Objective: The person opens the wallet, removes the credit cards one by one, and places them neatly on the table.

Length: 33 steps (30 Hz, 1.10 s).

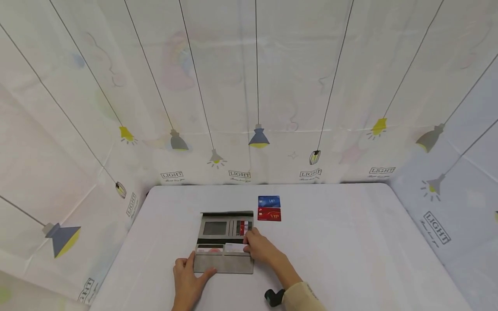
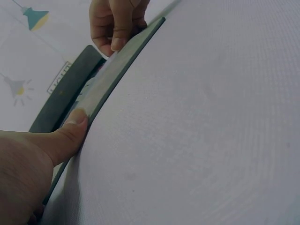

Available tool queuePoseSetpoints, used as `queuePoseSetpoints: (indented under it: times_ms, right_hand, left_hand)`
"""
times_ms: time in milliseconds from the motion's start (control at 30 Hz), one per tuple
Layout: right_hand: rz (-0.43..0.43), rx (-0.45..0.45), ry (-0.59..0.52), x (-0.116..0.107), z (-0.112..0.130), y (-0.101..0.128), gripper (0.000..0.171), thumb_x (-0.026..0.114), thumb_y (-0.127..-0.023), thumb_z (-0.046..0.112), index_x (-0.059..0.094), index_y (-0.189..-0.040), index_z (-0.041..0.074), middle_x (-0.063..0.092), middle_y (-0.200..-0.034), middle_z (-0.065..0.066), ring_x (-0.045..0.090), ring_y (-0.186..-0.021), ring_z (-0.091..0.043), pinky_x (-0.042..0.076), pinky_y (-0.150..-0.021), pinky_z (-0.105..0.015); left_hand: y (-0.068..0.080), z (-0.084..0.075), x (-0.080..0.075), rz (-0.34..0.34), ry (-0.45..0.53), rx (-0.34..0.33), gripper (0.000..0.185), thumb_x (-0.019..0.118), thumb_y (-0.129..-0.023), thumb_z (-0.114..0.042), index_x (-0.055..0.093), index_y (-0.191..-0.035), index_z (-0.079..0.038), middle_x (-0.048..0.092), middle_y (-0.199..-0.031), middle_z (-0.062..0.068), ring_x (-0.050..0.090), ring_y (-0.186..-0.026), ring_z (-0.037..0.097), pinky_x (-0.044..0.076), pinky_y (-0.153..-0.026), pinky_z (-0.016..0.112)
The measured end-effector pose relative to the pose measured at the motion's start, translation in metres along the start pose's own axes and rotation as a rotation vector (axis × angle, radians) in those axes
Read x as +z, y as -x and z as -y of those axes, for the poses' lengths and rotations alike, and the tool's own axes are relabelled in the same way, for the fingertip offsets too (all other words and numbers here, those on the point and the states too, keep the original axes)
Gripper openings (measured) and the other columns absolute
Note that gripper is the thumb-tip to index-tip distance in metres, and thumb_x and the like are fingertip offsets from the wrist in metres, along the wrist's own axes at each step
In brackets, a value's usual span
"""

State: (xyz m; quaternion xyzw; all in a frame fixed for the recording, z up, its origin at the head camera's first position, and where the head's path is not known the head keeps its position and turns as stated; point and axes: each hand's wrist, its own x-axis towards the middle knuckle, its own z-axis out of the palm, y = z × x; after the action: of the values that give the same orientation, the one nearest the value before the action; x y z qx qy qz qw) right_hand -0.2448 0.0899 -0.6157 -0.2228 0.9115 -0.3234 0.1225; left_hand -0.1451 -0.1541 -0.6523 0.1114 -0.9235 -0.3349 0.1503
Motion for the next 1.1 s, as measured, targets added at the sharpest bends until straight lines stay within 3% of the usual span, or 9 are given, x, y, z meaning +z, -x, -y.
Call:
queuePoseSetpoints:
  times_ms: [333, 633, 800, 1100]
  right_hand:
    - [-0.014, 0.024, 0.012, 0.000, 0.004, 0.002, 0.013, 0.063, -0.098, 0.012, 0.055, -0.107, 0.007, 0.047, -0.102, -0.002, 0.052, -0.085, -0.015, 0.051, -0.077, -0.032]
    - [-0.068, 0.021, 0.007, 0.003, -0.001, -0.002, 0.012, 0.057, -0.101, 0.011, 0.053, -0.112, 0.007, 0.053, -0.102, -0.003, 0.054, -0.089, -0.016, 0.053, -0.084, -0.038]
    - [-0.077, -0.002, 0.007, 0.002, -0.005, -0.003, 0.014, 0.059, -0.101, 0.013, 0.053, -0.112, 0.008, 0.056, -0.102, -0.004, 0.054, -0.089, -0.015, 0.053, -0.084, -0.038]
    - [-0.078, -0.034, -0.108, 0.001, -0.019, 0.001, 0.024, 0.069, -0.093, 0.013, 0.062, -0.115, 0.005, 0.058, -0.098, -0.002, 0.052, -0.086, -0.012, 0.048, -0.074, -0.025]
  left_hand:
    - [0.001, 0.000, 0.001, 0.028, 0.007, -0.037, 0.098, 0.086, -0.067, -0.055, 0.055, -0.137, 0.006, 0.039, -0.101, 0.009, 0.037, -0.096, 0.022, 0.037, -0.083, 0.038]
    - [0.000, 0.000, 0.001, 0.014, 0.006, -0.012, 0.098, 0.086, -0.067, -0.055, 0.055, -0.137, 0.006, 0.038, -0.100, 0.008, 0.036, -0.095, 0.022, 0.036, -0.082, 0.038]
    - [0.000, 0.000, 0.002, 0.028, -0.005, -0.034, 0.099, 0.087, -0.066, -0.054, 0.055, -0.137, 0.006, 0.039, -0.102, 0.009, 0.037, -0.096, 0.023, 0.037, -0.084, 0.040]
    - [0.000, -0.001, 0.003, 0.050, -0.017, -0.069, 0.101, 0.086, -0.066, -0.057, 0.053, -0.139, 0.005, 0.038, -0.103, 0.009, 0.037, -0.097, 0.024, 0.039, -0.085, 0.041]
